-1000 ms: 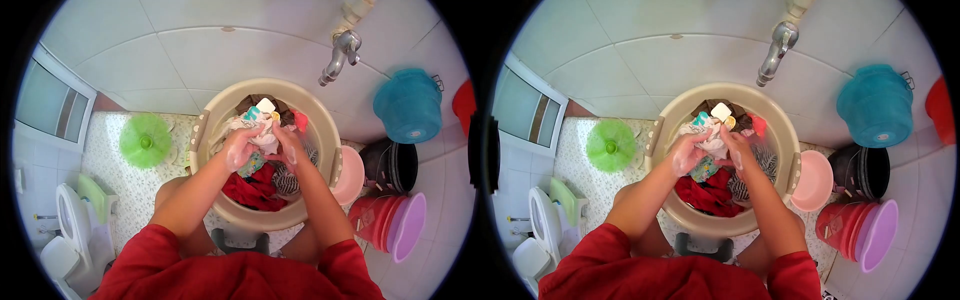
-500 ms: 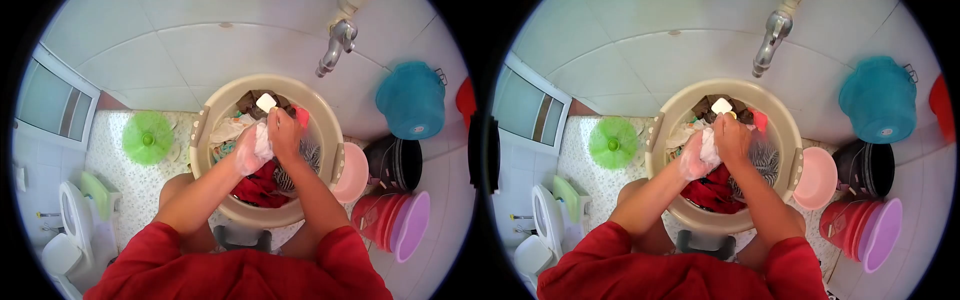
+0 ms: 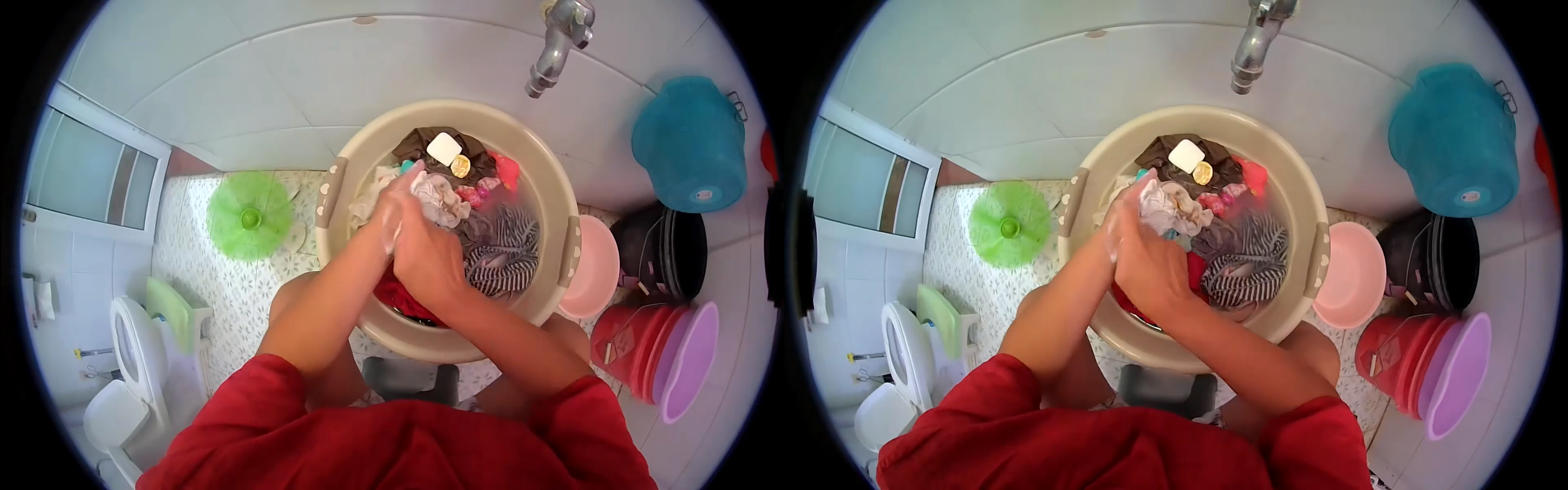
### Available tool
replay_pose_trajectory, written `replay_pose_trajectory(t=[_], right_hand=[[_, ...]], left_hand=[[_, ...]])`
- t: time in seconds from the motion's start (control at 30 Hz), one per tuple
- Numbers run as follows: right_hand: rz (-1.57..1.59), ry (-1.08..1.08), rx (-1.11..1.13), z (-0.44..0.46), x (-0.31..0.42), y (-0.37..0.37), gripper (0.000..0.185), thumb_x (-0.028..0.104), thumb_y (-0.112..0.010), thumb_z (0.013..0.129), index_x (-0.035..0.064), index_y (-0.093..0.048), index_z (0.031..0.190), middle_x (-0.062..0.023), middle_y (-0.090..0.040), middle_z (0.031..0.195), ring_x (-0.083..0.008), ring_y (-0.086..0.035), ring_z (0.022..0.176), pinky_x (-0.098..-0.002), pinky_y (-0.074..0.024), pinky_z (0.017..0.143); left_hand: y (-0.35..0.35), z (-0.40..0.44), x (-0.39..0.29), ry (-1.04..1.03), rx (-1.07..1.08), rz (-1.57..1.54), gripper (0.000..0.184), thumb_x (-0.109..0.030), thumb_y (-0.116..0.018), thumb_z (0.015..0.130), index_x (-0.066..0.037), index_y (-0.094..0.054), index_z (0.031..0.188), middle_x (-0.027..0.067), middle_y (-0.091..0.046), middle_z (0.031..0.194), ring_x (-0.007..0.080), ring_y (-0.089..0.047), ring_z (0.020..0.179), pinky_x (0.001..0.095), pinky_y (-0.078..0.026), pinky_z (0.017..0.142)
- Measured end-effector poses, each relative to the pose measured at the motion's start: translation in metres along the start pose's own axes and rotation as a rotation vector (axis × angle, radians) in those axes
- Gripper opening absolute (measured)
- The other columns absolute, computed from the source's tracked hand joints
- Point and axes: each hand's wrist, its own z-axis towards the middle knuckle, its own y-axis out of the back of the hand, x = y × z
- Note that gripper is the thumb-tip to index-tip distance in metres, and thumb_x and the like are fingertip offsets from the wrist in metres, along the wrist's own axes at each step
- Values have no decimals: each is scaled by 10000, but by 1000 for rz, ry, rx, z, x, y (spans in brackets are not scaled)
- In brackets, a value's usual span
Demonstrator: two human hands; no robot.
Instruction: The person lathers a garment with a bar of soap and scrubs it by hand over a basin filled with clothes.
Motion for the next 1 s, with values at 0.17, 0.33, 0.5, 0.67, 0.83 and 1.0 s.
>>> replay_pose_trajectory(t=[0.17, 0.33, 0.5, 0.67, 0.83, 1.0], right_hand=[[-51, 2, -237, 36, -47, 18, 318, 188, -453, 795, 54, -411, 1081, -215, -591, 692, -398, -582, 691, -508, -427, 599], [-72, 196, -185, 0, -6, 1, 267, 130, -488, 777, 118, -502, 1044, -191, -555, 613, -350, -571, 575, -455, -441, 522], [-218, 176, -305, 27, -36, 7, 254, 141, -464, 803, 114, -515, 1051, -180, -571, 644, -351, -572, 594, -444, -442, 549], [-108, 272, -445, 8, -21, -3, 252, 150, -470, 771, 78, -507, 1010, -257, -572, 782, -348, -600, 719, -504, -427, 623], [-92, 30, -319, 22, -33, 30, 155, 128, -473, 807, 30, -510, 922, -229, -571, 676, -301, -595, 635, -395, -434, 536], [782, -477, -27, 42, -68, 31, 364, 338, -542, 829, 2, -544, 690, -81, -574, 624, -200, -567, 567, -351, -428, 515]], left_hand=[[-71, -22, 11, 13, -283, -37, 305, -350, -404, 897, -113, -514, 1054, 40, -584, 1001, 174, -578, 902, 316, -473, 762], [-46, -8, 3, -19, -222, -138, 327, -371, -387, 900, -112, -526, 1040, 44, -596, 956, 177, -586, 839, 296, -461, 751], [-71, -20, 5, 49, -13, -134, 290, -390, -417, 891, -135, -505, 784, -1, -519, 661, 176, -487, 519, 306, -385, 494], [-46, -5, 16, -106, -58, -116, 242, -352, -444, 887, -132, -514, 814, 1, -528, 680, 153, -519, 604, 295, -433, 583], [-50, -15, 10, 29, -122, -121, 269, -296, -460, 883, -91, -530, 1042, 13, -597, 962, 146, -580, 843, 281, -444, 637], [-61, -30, -17, -109, -133, -38, 323, -221, -477, 872, -35, -475, 1136, 83, -558, 1094, 204, -560, 974, 346, -438, 835]])
